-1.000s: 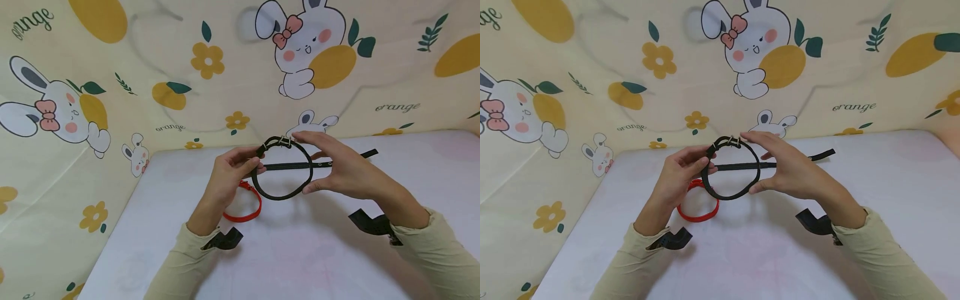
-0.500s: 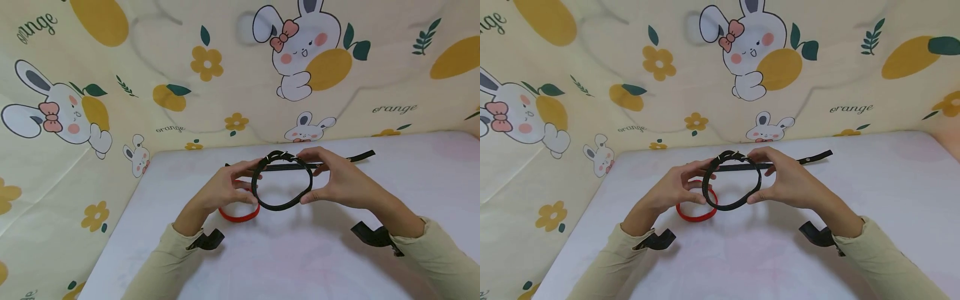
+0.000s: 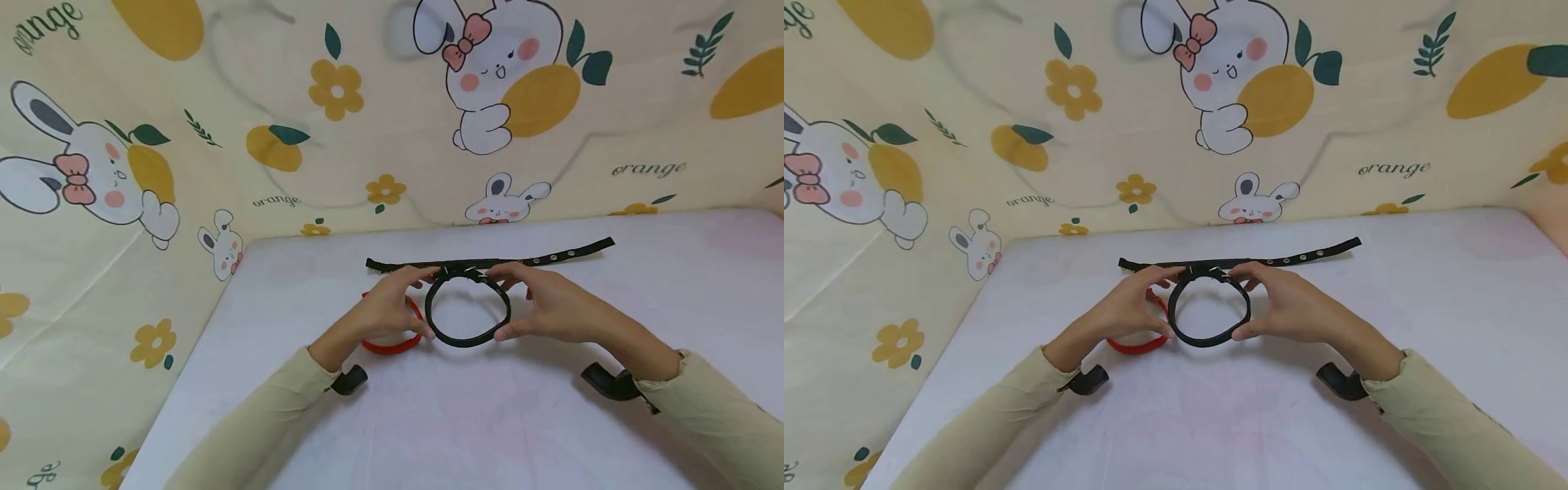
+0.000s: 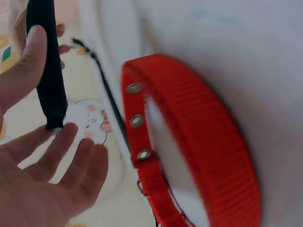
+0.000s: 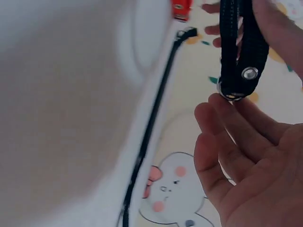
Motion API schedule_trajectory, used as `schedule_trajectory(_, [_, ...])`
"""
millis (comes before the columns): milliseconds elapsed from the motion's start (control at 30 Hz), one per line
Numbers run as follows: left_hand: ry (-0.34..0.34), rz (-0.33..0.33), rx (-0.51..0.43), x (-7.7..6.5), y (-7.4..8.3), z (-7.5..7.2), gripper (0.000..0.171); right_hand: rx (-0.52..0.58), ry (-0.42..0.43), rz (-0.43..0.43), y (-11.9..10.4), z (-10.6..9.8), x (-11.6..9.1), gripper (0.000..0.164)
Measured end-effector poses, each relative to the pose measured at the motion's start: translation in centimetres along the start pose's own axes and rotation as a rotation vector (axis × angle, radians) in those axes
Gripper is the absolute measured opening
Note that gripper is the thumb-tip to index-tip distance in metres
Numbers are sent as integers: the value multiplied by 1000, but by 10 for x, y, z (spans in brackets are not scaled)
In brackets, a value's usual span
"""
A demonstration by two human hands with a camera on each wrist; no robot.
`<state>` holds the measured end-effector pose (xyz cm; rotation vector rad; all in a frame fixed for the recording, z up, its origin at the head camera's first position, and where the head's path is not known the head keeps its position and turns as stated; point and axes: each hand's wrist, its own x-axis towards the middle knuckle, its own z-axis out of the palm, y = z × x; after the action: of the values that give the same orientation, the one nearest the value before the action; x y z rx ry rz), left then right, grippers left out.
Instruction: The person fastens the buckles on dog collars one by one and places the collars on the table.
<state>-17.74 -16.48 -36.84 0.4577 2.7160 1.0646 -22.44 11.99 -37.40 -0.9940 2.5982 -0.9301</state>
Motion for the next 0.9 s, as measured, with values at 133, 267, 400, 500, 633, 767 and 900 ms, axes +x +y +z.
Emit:
schedule_trajectory(133, [-28, -28, 178, 5, 1, 7, 98, -17, -17, -22, 7, 5, 3, 92])
schedule_trajectory(267, [-65, -38, 265, 8, -1, 13, 93, -50, -39, -31, 13, 11, 4, 91])
schedule_trajectory(400, [-92, -15, 313, 13, -4, 19, 91, -71, -46, -25, 19, 16, 5, 90])
schedule_trajectory(500, [-103, -21, 336, 17, -8, 23, 91, -72, -41, -43, 22, 18, 6, 88])
schedule_trajectory(633, [-118, -46, 356, 19, -8, 26, 92, -96, -56, -78, 24, 19, 6, 86])
schedule_trajectory(767, [-133, -65, 380, 19, -6, 25, 94, -143, -69, -101, 22, 19, 7, 87])
schedule_trajectory(900, [-124, -76, 354, 16, -7, 20, 96, -178, -76, -62, 21, 7, 6, 99])
